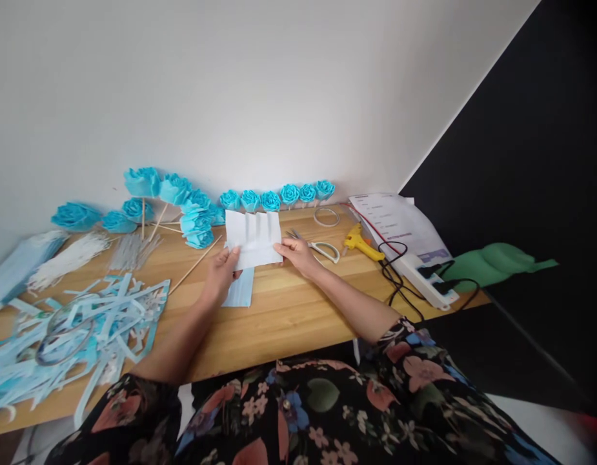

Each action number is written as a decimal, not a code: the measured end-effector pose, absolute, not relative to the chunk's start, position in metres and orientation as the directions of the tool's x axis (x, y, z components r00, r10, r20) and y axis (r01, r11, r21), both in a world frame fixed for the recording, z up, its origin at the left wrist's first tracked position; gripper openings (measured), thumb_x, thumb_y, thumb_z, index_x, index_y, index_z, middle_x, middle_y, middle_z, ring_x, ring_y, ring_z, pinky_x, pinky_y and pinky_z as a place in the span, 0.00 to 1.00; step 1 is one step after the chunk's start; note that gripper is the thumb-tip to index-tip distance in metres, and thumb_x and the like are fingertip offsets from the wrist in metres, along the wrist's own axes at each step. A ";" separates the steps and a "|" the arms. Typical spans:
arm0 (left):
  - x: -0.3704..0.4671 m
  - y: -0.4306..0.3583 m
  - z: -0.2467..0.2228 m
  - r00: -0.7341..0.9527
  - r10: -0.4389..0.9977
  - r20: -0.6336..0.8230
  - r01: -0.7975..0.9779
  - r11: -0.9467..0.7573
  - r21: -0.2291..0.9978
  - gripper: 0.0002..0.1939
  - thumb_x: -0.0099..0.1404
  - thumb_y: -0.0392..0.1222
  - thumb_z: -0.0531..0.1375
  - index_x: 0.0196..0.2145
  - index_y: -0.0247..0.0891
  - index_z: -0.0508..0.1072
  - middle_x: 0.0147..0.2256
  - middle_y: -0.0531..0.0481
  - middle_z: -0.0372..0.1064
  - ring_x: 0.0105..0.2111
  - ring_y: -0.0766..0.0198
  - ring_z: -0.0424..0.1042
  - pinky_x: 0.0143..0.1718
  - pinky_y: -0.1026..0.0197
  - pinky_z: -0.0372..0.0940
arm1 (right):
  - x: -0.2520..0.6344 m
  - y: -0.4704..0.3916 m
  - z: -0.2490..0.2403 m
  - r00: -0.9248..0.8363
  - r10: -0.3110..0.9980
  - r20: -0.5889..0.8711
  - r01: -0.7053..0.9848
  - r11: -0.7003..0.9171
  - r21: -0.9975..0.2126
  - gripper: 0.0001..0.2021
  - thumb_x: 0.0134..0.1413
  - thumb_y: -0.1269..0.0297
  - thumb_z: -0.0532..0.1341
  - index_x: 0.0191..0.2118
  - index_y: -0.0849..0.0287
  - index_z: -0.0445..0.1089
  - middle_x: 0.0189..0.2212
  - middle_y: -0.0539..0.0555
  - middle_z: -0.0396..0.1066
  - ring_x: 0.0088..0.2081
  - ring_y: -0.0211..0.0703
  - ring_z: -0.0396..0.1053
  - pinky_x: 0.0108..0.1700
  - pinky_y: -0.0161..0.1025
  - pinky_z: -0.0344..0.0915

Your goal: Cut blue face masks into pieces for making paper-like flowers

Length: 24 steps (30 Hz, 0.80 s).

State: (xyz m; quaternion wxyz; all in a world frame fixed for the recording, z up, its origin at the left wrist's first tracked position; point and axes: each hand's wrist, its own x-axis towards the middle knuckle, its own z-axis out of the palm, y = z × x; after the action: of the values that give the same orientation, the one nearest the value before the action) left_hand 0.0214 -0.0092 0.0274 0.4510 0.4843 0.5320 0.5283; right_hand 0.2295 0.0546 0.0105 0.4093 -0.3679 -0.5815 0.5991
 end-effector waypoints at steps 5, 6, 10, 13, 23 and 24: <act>0.024 -0.012 0.033 -0.090 0.996 -0.001 0.033 0.005 0.999 0.24 0.63 0.58 0.60 0.20 0.39 0.62 0.13 0.57 0.56 0.15 0.70 0.52 0.18 0.65 0.49 | 0.232 0.055 0.015 -0.356 0.934 0.030 -0.104 -0.008 -0.995 0.18 0.49 0.48 0.66 0.36 0.59 0.74 0.33 0.50 0.74 0.33 0.39 0.69 0.36 0.35 0.67; 0.025 -0.013 0.034 -0.082 0.997 -0.003 0.047 0.007 0.999 0.24 0.63 0.59 0.60 0.20 0.39 0.63 0.14 0.56 0.57 0.15 0.70 0.53 0.18 0.65 0.50 | 0.232 0.055 0.017 -0.350 0.936 0.027 -0.115 -0.014 -0.993 0.18 0.49 0.48 0.66 0.38 0.58 0.74 0.35 0.50 0.74 0.35 0.39 0.69 0.37 0.35 0.66; 0.025 -0.014 0.035 -0.092 0.996 -0.009 0.076 0.016 0.997 0.23 0.60 0.61 0.63 0.23 0.37 0.69 0.18 0.53 0.64 0.19 0.67 0.60 0.21 0.65 0.55 | 0.233 0.054 0.023 -0.304 0.952 0.012 -0.122 -0.027 -0.992 0.16 0.49 0.49 0.66 0.35 0.59 0.73 0.27 0.47 0.69 0.28 0.35 0.64 0.31 0.32 0.62; 0.022 -0.012 0.034 -0.100 0.995 0.025 0.071 -0.018 0.997 0.22 0.60 0.60 0.63 0.31 0.36 0.75 0.27 0.51 0.72 0.27 0.63 0.67 0.27 0.64 0.60 | 0.234 0.053 0.024 -0.303 0.952 0.045 -0.109 0.012 -0.994 0.15 0.50 0.51 0.65 0.31 0.59 0.72 0.23 0.46 0.66 0.25 0.34 0.62 0.29 0.32 0.61; 0.017 -0.004 0.021 -0.054 0.997 -0.059 -0.132 0.051 0.990 0.26 0.55 0.55 0.69 0.46 0.35 0.74 0.40 0.44 0.77 0.35 0.57 0.75 0.36 0.60 0.69 | 0.233 0.048 0.023 -0.452 0.892 0.014 -0.082 -0.026 -0.996 0.12 0.50 0.54 0.67 0.31 0.59 0.73 0.26 0.47 0.71 0.29 0.35 0.66 0.33 0.33 0.64; 0.018 -0.004 0.021 -0.069 0.996 -0.055 -0.133 0.046 0.990 0.27 0.54 0.53 0.70 0.46 0.35 0.74 0.40 0.44 0.77 0.35 0.57 0.75 0.37 0.59 0.69 | 0.233 0.047 0.024 -0.467 0.884 0.005 -0.078 -0.036 -0.996 0.13 0.50 0.54 0.67 0.31 0.60 0.73 0.27 0.47 0.70 0.29 0.35 0.66 0.33 0.33 0.63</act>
State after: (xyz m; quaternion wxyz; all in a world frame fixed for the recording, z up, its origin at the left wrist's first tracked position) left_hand 0.0180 -0.0042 0.0212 0.5258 0.4350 0.4964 0.5366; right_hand 0.2333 0.0472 0.0241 0.3818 -0.3477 -0.5799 0.6301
